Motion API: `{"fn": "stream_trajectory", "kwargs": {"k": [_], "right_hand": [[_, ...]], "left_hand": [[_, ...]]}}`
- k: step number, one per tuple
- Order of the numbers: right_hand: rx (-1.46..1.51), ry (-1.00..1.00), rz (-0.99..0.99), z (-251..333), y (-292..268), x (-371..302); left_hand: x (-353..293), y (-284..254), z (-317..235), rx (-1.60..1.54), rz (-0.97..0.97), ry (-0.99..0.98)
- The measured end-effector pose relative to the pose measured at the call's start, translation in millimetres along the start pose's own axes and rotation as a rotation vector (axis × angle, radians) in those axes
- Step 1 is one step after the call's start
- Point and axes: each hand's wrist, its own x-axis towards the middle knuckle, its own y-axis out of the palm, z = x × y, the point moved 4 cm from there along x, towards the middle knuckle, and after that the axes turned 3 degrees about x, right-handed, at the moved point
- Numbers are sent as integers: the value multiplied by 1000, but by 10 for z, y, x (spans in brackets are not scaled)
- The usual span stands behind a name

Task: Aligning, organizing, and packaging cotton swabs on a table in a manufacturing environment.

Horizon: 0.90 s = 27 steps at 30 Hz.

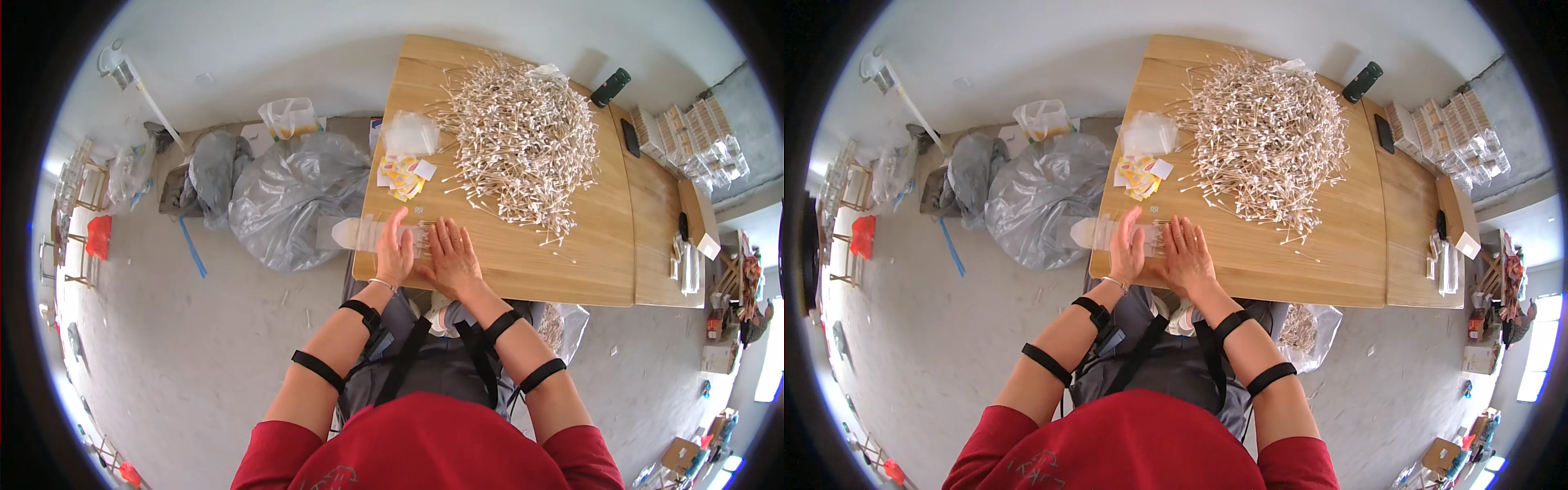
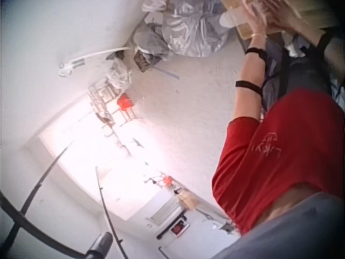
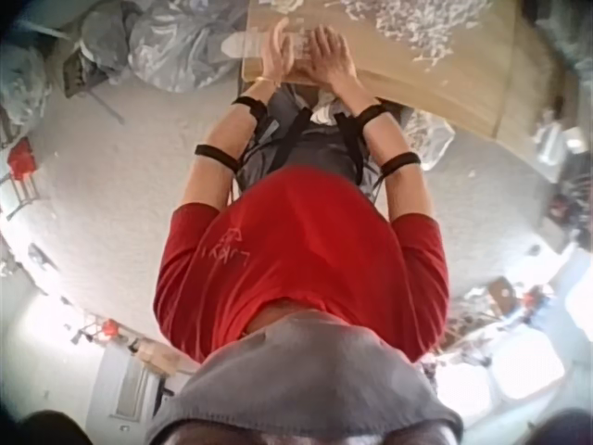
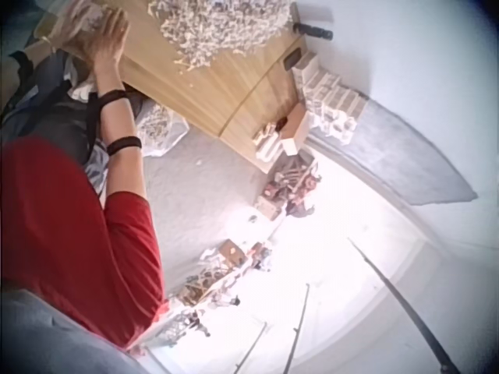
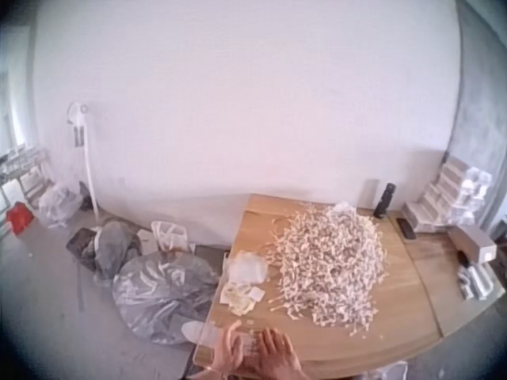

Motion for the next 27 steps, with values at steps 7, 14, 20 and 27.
{"fn": "stream_trajectory", "kwargs": {"k": [7, 14, 20, 27], "right_hand": [[168, 29, -113, -105, -99, 36], [696, 220, -680, -672, 145, -250], [785, 230, -670, -601, 138, -225], [799, 211, -694, -606, 121, -230]], "left_hand": [[4, -64, -86, 69, -44, 80], [128, 269, -531, 783, 454, 323], [-58, 457, -374, 893, 569, 193], [18, 490, -511, 942, 506, 224]]}}
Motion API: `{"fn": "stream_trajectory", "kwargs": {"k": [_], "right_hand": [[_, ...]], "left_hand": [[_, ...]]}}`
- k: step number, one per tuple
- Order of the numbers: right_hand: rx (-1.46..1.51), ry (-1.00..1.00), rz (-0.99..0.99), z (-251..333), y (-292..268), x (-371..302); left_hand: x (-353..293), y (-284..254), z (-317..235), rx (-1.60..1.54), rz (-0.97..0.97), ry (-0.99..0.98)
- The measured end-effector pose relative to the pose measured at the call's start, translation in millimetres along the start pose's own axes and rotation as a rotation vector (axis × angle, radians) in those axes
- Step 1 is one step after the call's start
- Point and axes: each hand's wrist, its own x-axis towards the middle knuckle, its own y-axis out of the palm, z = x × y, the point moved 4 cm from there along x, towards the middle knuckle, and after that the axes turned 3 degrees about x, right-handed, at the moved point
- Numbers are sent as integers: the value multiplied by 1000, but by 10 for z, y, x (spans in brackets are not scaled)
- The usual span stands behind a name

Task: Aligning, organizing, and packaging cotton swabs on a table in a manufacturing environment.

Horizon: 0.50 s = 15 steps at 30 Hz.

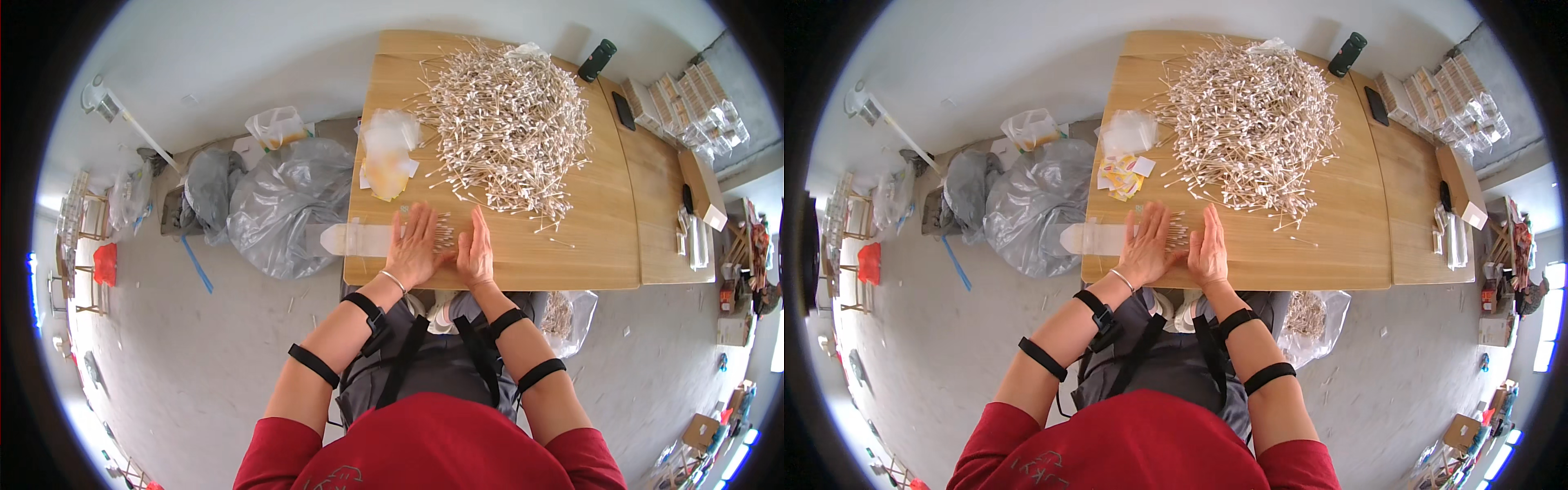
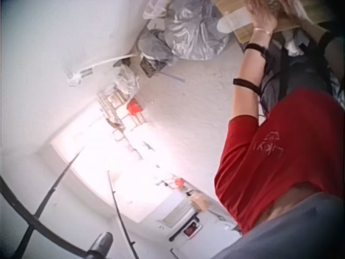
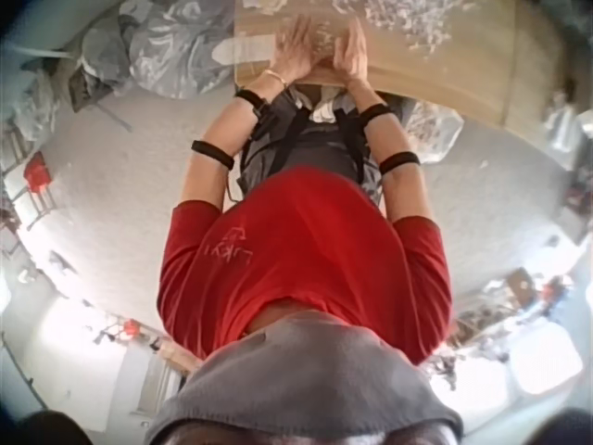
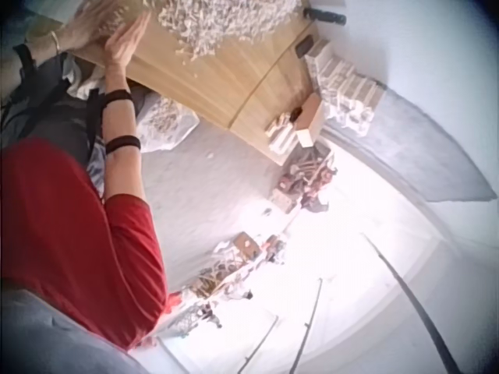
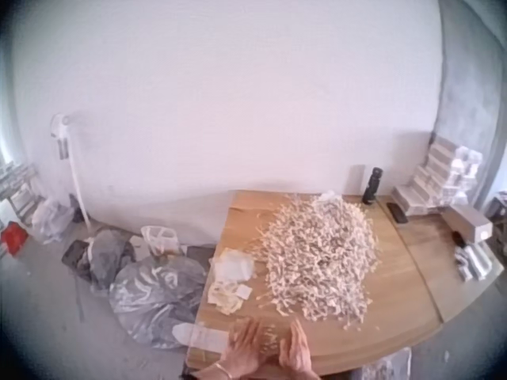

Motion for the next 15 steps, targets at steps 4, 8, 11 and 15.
{"fn": "stream_trajectory", "kwargs": {"k": [4, 8, 11, 15], "right_hand": [[3, 13, -4, 21, -18, -11], [22, 67, 28, 35, 13, -19], [13, 40, 17, -4, -11, -6], [53, 15, -14, -12, -34, -17]], "left_hand": [[-55, 55, -63, 16, 144, 72], [0, 73, -20, 69, 126, 103], [22, 84, -50, 53, 107, 110], [6, 52, -33, -1, 74, 69]]}}
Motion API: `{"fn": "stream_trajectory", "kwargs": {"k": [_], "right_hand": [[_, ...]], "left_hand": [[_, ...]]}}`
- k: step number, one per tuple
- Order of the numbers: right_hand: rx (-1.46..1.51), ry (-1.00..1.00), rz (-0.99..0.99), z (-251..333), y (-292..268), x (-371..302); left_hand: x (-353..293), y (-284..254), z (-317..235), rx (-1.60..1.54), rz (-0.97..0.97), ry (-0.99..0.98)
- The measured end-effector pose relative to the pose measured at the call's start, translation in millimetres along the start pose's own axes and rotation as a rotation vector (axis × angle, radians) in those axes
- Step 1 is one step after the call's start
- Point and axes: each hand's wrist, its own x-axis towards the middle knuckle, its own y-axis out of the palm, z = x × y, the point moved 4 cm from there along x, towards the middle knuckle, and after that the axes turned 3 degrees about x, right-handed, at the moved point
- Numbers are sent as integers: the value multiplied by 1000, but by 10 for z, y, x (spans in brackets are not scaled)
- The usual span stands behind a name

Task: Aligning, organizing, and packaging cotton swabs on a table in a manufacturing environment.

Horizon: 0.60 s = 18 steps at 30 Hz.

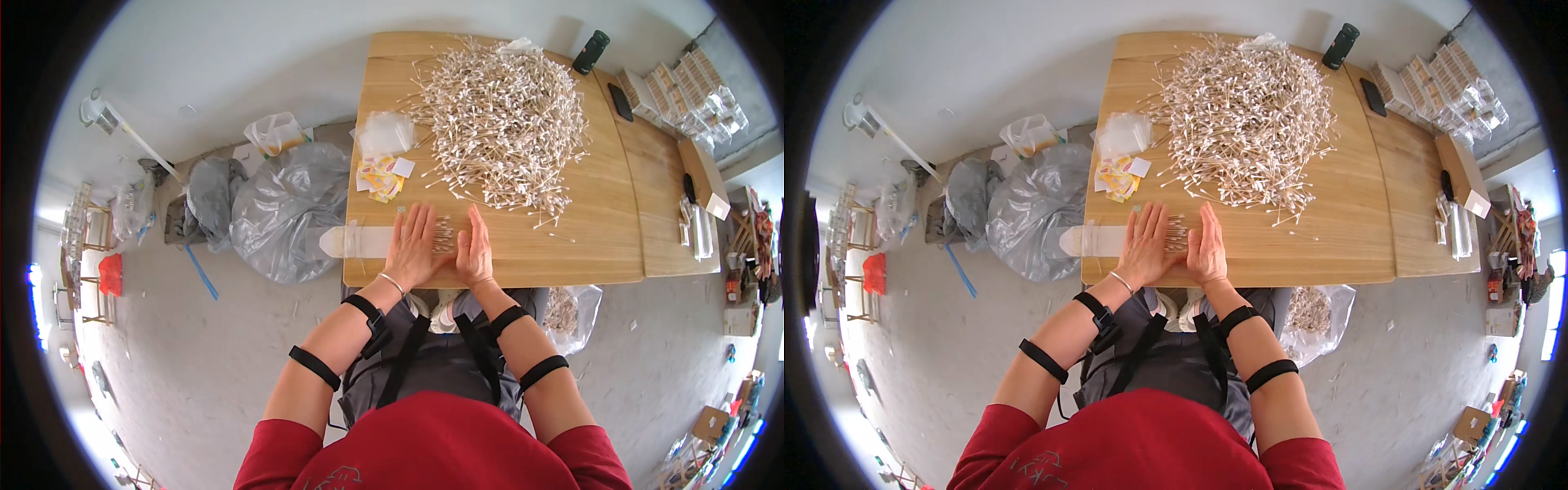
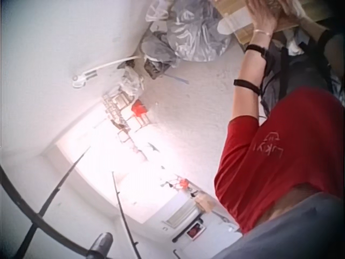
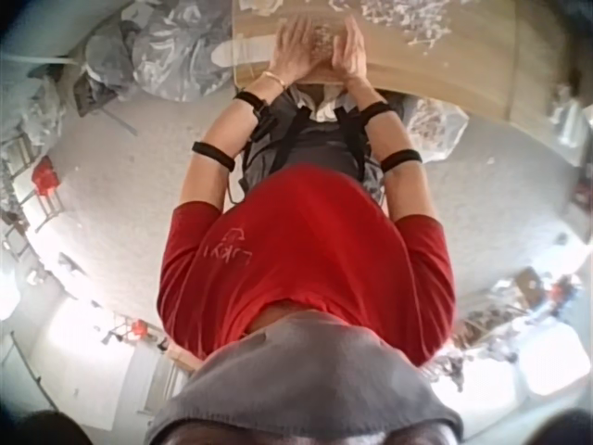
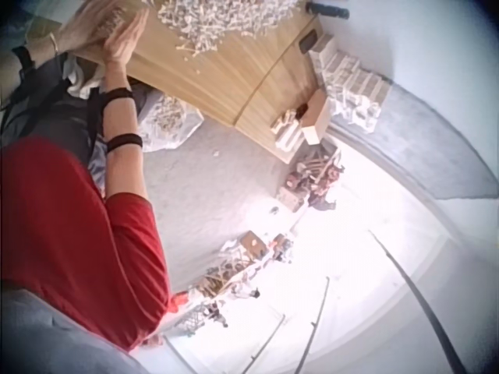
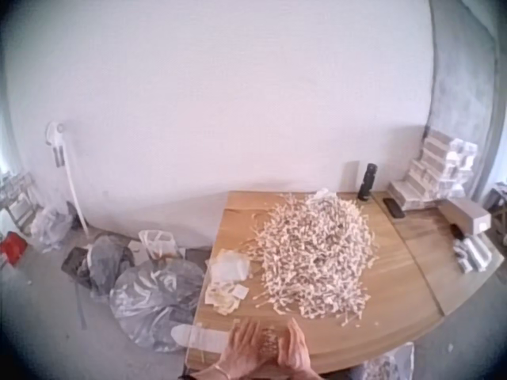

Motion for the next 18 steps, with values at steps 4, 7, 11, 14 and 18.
{"fn": "stream_trajectory", "kwargs": {"k": [4, 7, 11, 14, 18], "right_hand": [[19, -16, -3, 25, 1, 17], [40, -14, -6, 10, -18, 21], [28, -7, 22, -3, -27, 18], [-252, -149, 101, 166, 87, 7], [-501, -166, 358, 385, 306, -79]], "left_hand": [[11, 64, -30, -41, -82, 28], [0, 35, -36, -121, -82, 1], [-70, -115, 186, -403, -353, -93], [-239, 32, 520, -657, -582, -208], [-264, 12, 574, -741, -660, -265]]}}
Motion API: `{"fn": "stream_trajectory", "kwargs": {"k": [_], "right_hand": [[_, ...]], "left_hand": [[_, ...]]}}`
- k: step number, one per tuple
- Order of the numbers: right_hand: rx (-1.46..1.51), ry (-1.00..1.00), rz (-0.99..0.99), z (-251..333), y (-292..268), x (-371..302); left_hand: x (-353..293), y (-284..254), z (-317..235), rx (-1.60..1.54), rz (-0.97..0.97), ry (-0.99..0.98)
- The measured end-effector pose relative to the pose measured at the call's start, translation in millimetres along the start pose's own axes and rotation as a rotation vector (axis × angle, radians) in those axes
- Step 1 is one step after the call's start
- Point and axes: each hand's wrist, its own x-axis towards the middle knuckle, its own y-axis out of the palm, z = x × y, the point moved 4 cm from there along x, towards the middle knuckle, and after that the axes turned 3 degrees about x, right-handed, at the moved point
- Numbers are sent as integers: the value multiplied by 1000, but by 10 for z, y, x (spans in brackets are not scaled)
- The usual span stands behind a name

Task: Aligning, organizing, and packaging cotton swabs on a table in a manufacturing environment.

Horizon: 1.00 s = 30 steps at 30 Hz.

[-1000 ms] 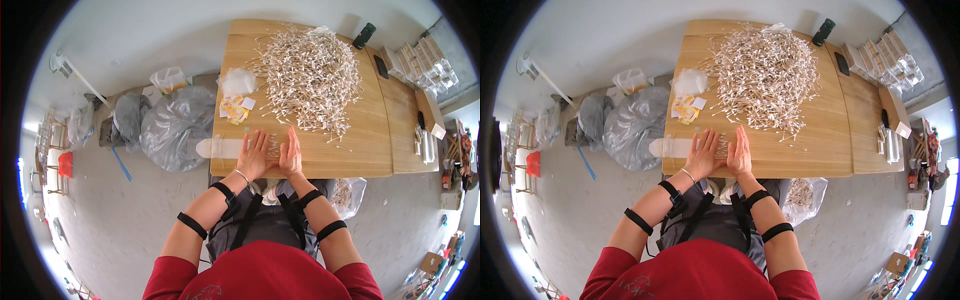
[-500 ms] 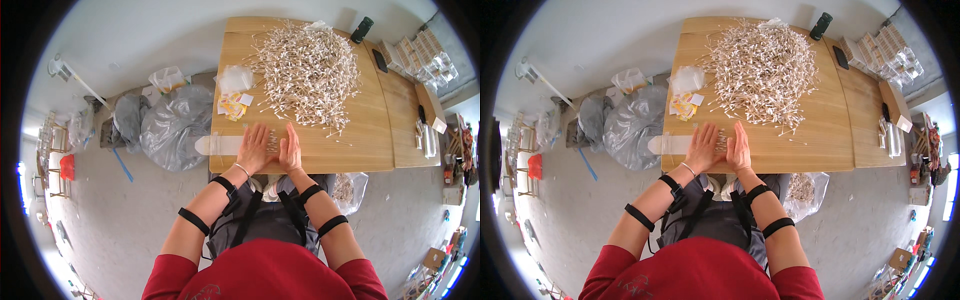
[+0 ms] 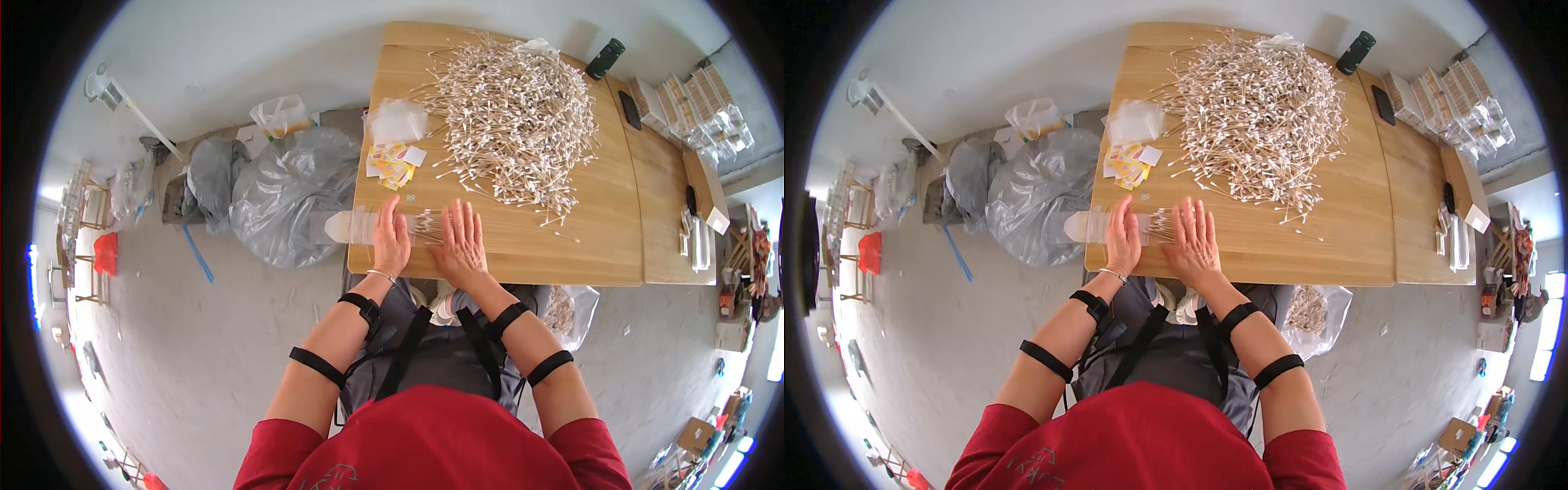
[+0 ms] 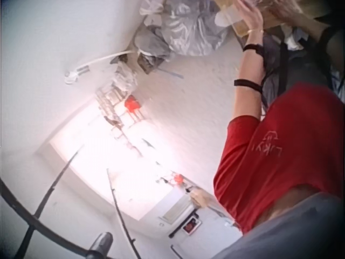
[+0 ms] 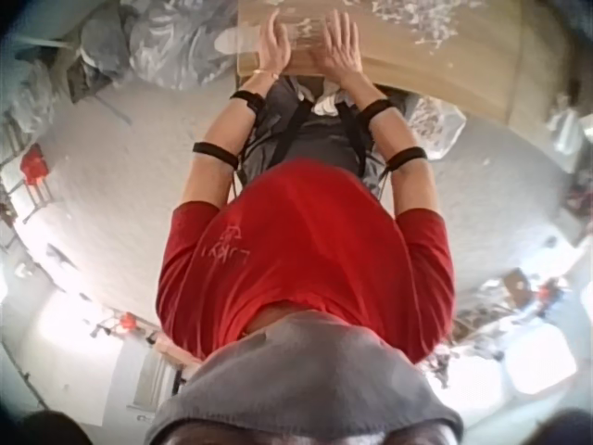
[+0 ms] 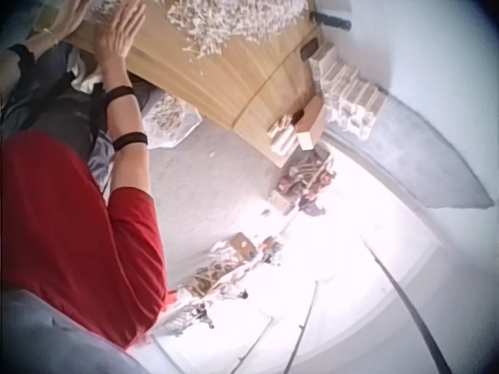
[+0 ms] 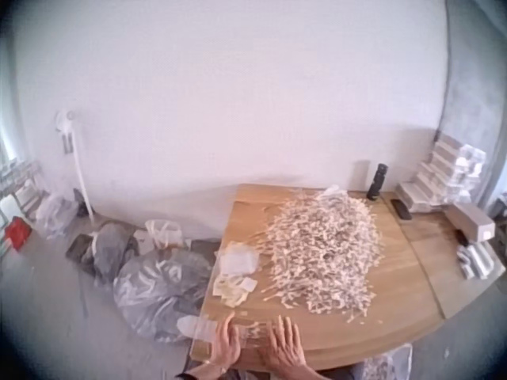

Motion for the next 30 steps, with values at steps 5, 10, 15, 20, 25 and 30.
{"fn": "stream_trajectory", "kwargs": {"k": [5, 10, 15, 20, 25, 30], "right_hand": [[-62, 56, -8, -121, 12, 196], [-161, -1, 195, 70, 126, 36], [-185, -1, 324, 209, 132, -65], [-206, -39, 316, 227, 55, 57], [-139, -23, 223, 142, 58, 10], [125, 135, -6, -318, -116, 367]], "left_hand": [[31, 22, 0, -112, -9, -25], [6, 18, 49, -208, -12, -74], [-4, 58, 97, -285, -6, -116], [24, 29, 79, -246, 33, -75], [67, -19, -56, -7, 147, 53], [16, -109, -90, 163, 285, 124]]}}
